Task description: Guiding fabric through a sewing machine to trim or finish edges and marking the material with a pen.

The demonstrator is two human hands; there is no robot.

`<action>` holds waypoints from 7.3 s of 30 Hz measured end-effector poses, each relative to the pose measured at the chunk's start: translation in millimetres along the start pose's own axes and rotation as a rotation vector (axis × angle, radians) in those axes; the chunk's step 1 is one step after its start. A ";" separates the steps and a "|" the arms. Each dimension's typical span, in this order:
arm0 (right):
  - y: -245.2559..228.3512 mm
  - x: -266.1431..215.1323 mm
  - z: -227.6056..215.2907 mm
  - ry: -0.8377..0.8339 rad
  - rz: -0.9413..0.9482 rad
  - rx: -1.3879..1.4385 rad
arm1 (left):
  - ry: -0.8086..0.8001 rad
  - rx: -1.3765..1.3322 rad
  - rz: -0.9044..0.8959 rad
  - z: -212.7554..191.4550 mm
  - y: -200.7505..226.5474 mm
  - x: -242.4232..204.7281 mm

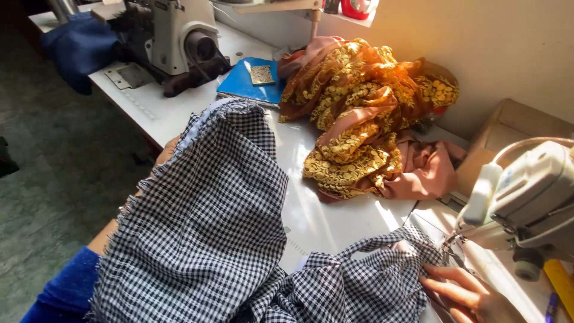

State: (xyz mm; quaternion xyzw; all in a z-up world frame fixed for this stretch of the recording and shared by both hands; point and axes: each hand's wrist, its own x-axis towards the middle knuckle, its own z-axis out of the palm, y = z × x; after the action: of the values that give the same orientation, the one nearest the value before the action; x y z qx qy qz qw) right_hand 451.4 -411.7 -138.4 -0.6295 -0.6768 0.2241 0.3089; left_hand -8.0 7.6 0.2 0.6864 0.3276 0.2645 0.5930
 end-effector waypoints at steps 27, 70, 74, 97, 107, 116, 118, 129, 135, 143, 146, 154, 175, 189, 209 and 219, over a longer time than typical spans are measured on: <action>-28.4 6.7 -5.3 -0.110 0.149 -0.175 | -0.285 0.188 0.170 76.9 16.8 124.0; -85.3 16.4 3.8 0.104 0.518 0.316 | -0.115 1.575 1.096 162.0 133.6 -45.8; -81.6 16.4 -0.9 0.079 0.278 0.129 | -0.094 1.550 0.879 149.3 77.7 -39.0; -32.9 13.4 3.5 -0.061 0.348 0.107 | -0.577 1.531 0.728 163.6 187.7 122.1; -65.2 28.3 -2.8 0.071 0.752 0.581 | -0.765 1.537 0.686 182.8 197.7 122.3; -115.2 48.0 -6.4 0.221 0.833 0.605 | -0.226 1.069 1.519 133.0 198.4 110.5; -157.5 69.7 -12.1 0.501 1.252 1.035 | -0.188 0.913 1.542 138.0 190.1 72.1; -76.0 14.8 2.3 0.044 0.483 0.318 | -0.761 0.815 0.839 130.8 105.5 4.4; -107.9 23.6 5.4 0.218 0.149 0.008 | -0.280 0.992 0.639 172.6 158.0 24.7; -88.1 13.2 0.0 0.051 0.168 0.126 | -0.635 1.399 0.314 254.8 198.1 6.9; -94.5 14.5 0.1 0.044 0.188 0.188 | -0.760 1.499 0.211 256.3 202.2 11.0; -122.5 24.1 -16.7 -0.012 0.333 -0.042 | -0.424 1.281 0.341 185.8 200.3 41.0; -120.1 24.6 -7.2 0.108 0.190 -0.038 | -0.293 1.184 1.339 197.6 80.4 -62.2; -119.5 23.6 -11.4 0.045 0.196 -0.072 | -0.746 1.892 0.584 259.9 125.1 16.0; -105.4 20.4 -7.1 0.057 0.186 -0.096 | -0.706 1.497 0.686 274.5 147.3 101.2; -116.1 23.3 -10.6 0.078 0.111 -0.126 | -0.662 0.702 0.022 265.3 197.2 65.7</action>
State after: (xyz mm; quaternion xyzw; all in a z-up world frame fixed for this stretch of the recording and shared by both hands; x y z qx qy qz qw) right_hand 375.6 -402.0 -47.4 -0.6924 -0.6411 0.1734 0.2818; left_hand 260.6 -128.4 151.6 0.8959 0.1834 -0.0886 0.3949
